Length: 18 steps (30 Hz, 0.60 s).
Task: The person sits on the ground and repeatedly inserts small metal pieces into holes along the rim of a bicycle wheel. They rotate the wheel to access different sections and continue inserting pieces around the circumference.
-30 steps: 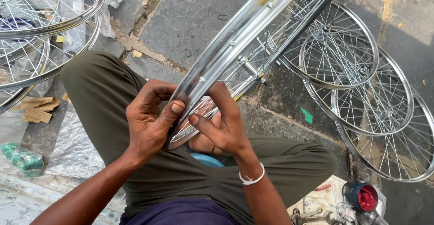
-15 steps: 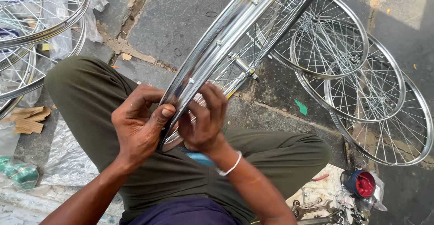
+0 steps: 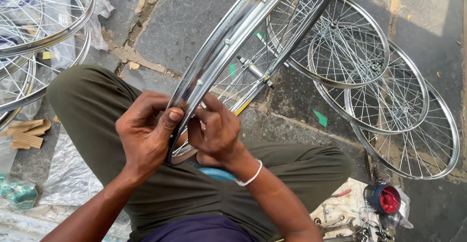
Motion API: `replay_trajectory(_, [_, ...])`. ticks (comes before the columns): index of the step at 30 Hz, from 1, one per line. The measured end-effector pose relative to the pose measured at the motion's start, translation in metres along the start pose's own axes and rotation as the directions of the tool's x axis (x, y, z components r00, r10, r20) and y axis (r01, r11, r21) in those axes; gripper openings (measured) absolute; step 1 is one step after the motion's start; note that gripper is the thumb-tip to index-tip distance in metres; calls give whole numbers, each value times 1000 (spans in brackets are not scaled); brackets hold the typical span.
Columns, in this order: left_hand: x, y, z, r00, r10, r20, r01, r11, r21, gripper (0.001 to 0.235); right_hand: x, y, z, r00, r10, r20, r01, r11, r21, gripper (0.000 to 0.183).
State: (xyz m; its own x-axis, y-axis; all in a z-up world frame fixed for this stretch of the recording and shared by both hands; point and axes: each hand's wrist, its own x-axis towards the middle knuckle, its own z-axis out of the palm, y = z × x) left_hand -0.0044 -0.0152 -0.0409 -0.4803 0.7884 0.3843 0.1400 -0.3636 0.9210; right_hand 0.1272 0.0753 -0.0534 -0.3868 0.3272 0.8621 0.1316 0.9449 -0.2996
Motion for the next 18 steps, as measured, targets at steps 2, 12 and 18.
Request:
replay_trajectory(2, [12,3,-6,997,36,72,-39,999,35,28,-3,-4,4,999,42,-17,-41,999,18,34])
replay_trajectory(12, [8,1,-9,991,85,105,-96,990,103,25,37,19,-28,866,103,489,-286,905,315,45])
replay_trajectory(18, [2,-13,-4,999,28,14,-26,986,-164,23,39,41,-42,658,154,737,-557,759,337,31])
